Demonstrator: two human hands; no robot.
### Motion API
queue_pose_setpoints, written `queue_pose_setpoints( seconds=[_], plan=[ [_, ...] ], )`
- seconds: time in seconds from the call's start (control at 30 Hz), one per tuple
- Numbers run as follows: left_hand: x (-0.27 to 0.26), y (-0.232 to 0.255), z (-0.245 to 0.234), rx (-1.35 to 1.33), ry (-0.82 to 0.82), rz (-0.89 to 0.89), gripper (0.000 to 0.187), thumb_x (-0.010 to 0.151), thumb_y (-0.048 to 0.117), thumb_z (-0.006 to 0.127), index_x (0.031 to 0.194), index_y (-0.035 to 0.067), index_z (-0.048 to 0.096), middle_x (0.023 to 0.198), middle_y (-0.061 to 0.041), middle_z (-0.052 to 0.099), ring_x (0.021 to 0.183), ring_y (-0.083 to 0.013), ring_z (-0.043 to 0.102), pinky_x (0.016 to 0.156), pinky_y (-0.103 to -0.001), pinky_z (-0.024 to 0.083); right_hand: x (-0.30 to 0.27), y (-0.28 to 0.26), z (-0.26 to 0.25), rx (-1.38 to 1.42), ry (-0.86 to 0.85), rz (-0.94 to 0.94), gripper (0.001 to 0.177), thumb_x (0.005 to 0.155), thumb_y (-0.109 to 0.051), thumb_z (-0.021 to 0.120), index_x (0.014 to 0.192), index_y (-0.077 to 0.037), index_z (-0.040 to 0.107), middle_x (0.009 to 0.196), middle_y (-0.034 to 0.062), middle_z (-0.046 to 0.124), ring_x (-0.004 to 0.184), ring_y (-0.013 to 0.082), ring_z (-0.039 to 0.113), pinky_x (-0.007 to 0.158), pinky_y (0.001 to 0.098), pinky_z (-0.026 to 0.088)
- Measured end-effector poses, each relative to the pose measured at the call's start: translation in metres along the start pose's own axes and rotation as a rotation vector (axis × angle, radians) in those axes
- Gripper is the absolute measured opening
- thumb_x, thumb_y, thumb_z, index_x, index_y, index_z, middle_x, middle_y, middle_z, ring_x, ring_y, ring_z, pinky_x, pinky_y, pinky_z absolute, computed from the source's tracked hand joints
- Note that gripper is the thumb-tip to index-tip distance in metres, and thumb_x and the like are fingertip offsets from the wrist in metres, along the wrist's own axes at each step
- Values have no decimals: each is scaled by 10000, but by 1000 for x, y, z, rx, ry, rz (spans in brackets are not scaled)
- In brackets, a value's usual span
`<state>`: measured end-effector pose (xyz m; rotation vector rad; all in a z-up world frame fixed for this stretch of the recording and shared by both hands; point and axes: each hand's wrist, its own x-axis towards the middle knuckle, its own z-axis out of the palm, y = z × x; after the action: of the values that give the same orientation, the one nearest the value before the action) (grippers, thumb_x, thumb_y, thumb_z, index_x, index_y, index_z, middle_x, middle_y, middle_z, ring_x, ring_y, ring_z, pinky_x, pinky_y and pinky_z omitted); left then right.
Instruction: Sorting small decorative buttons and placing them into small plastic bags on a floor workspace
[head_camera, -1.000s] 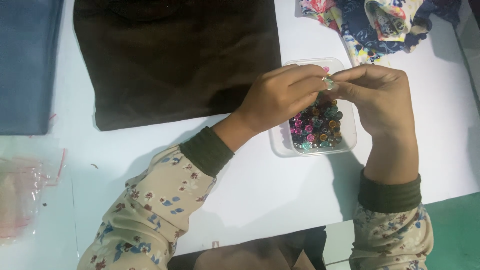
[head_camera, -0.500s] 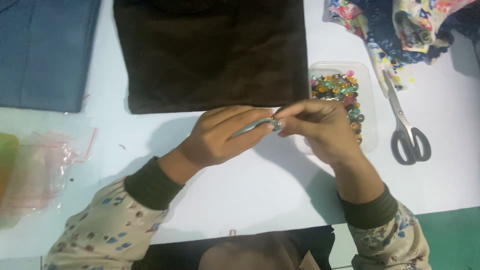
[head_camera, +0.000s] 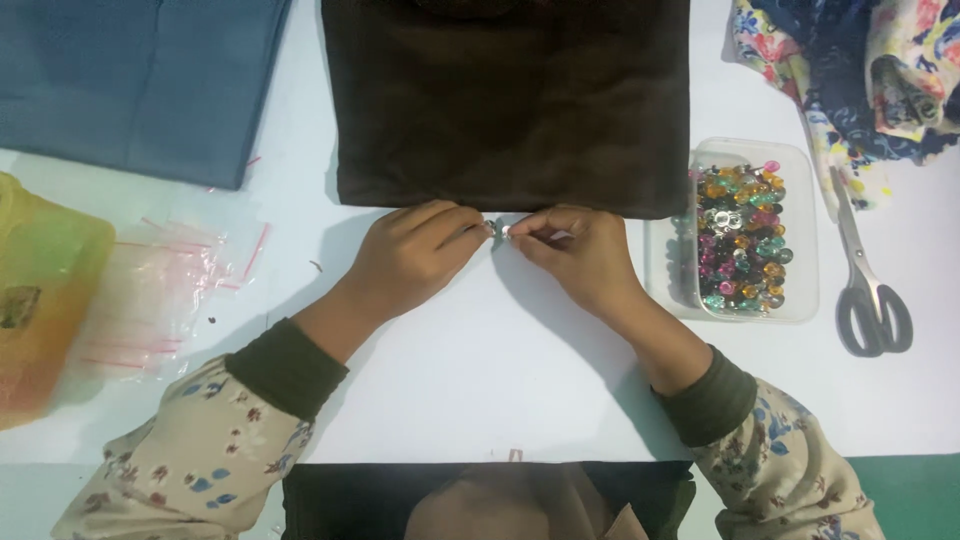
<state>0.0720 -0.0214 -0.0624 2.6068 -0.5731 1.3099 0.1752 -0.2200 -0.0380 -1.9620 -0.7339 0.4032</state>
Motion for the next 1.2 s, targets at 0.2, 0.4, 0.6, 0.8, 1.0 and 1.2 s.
queue_pose_setpoints(
  seconds=[0.2,0.4,0.6,0.8,1.0,1.2],
  plan=[
    [-6,-3,0,35,-161,-86,102,874,16,791,833,99,746,869,-40,713,856,-173,718,664,-232,568,4,-1,6,-60,-7,-160,140,827,-20,796,955,-73,816,865,102,765,796,213,733,689,314,638],
    [2,3,0,76,-62,-42,129,874,-6,686,851,108,741,856,-35,695,827,-185,701,661,-233,557,-4,2,-3,-51,42,-263,154,821,29,783,947,-57,808,867,115,736,739,206,715,636,280,629],
    [30,39,6,-31,33,-35,167,838,-31,662,895,96,755,917,-56,722,845,-231,714,697,-280,582,-7,-46,-99,-351,-125,-187,148,957,-68,697,1082,-53,774,873,164,761,774,304,763,635,333,656],
    [98,95,32,-369,40,-37,227,854,-173,579,984,-60,728,972,-169,698,840,-299,624,755,-355,571,-34,20,-178,-467,200,-216,146,1005,29,808,1138,-31,800,1083,123,768,794,198,643,748,330,506],
    [129,125,136,-423,-62,-190,209,896,-24,586,970,63,762,924,-45,685,942,-279,546,908,-436,443,-41,91,-222,-700,272,-176,177,964,4,839,1107,-100,848,928,83,737,722,192,609,722,322,461],
    [163,110,194,-178,-258,-239,237,807,-50,597,843,111,768,789,-29,646,886,-305,545,795,-452,412,-24,116,-218,-740,310,-316,284,933,-6,907,1197,-89,843,979,135,544,950,353,516,759,430,423]
  ],
)
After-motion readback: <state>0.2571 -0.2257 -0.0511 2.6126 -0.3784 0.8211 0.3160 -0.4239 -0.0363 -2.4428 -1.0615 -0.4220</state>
